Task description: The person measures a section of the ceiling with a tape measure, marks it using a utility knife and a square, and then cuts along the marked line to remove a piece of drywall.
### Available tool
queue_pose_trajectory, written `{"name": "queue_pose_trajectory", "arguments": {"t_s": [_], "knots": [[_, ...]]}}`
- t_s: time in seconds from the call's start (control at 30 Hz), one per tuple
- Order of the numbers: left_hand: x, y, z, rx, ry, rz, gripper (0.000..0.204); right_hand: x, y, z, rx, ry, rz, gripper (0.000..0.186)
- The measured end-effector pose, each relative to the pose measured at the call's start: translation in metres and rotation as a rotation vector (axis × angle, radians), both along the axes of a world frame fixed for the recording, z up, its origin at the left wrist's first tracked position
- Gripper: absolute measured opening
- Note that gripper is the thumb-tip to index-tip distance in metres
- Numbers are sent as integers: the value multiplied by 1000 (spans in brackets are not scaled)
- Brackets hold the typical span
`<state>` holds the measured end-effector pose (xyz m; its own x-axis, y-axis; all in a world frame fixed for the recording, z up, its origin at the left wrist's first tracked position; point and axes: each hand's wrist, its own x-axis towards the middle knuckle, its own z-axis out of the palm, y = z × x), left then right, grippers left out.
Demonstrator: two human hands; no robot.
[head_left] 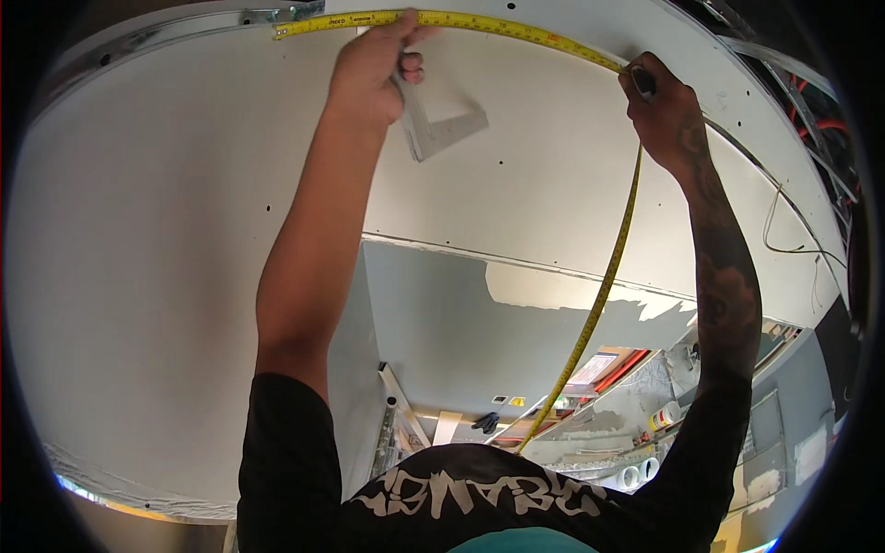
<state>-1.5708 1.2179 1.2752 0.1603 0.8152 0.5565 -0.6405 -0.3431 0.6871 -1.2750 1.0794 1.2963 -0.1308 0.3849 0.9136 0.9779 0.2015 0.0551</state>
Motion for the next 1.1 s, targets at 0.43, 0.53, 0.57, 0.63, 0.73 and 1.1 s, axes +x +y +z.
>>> {"name": "queue_pose_trajectory", "arguments": {"t_s": [0.43,0.53,0.57,0.63,0.73,1.1], "knots": [[65,-42,6,14,173,-119,21,1,7,-3,16,46,-28,13],[72,-36,7,-47,248,-210,32,-1,5,-6,-4,78,-50,13],[77,-34,7,-39,259,-191,28,-2,4,-7,-7,77,-49,15],[85,-30,5,-31,272,-172,25,-5,3,-7,-9,77,-49,18],[94,-25,1,58,186,-204,20,-9,-2,-9,-51,153,-42,21],[95,-19,-3,131,104,-189,18,-57,-155,-185,-189,726,426,42]]}}
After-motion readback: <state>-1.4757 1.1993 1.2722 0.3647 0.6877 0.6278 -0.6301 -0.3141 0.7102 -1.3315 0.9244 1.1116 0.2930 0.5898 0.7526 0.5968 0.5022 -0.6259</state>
